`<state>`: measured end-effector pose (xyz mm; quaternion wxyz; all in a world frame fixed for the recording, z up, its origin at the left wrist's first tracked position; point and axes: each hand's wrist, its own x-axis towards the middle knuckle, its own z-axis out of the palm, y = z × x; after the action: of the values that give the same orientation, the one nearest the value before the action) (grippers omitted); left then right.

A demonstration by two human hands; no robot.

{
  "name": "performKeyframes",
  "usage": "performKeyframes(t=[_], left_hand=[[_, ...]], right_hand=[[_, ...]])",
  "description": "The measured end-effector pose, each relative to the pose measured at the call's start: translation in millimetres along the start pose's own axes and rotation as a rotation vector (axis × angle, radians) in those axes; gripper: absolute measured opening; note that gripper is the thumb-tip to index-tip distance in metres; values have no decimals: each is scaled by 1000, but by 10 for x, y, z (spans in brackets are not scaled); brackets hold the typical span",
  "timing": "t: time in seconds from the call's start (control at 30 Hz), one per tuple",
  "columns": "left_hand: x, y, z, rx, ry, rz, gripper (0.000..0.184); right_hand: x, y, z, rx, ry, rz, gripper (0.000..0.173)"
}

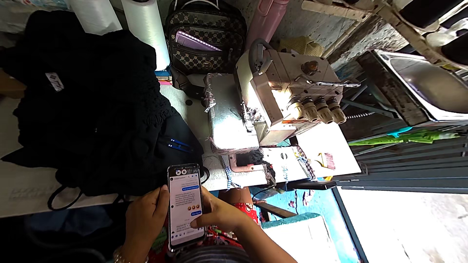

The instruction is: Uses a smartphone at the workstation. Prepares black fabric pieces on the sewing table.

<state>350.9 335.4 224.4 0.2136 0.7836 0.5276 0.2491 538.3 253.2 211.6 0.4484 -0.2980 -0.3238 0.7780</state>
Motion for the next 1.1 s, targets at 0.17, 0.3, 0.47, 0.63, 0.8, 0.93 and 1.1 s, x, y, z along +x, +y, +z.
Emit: performKeyframes(t=[0.17, 0.3, 0.47, 0.63, 0.8, 0.93, 1.1], left_hand=[[-1, -5, 5, -2, -6, -1, 53], [-3, -12, 3, -6, -8, -6, 53], [-3, -4, 5, -6, -3, -6, 53], [-1, -4, 2, -11, -12, -10, 52], [1, -9, 0, -10, -22, -22, 53], [4, -3, -3, -14, -23, -21, 53], [2, 4, -7, -6, -25, -23, 53]], right_hand=[[-2, 5, -1, 5, 5, 14, 71], [-1, 7, -11, 9, -1, 11, 70], [-4, 11, -13, -5, 4, 19, 69], [-3, 8, -20, -6, 3, 21, 69], [-6, -4, -18, -22, 5, 34, 68], [-8, -7, -16, -15, 9, 37, 67], [-8, -5, -19, -23, 8, 33, 66]])
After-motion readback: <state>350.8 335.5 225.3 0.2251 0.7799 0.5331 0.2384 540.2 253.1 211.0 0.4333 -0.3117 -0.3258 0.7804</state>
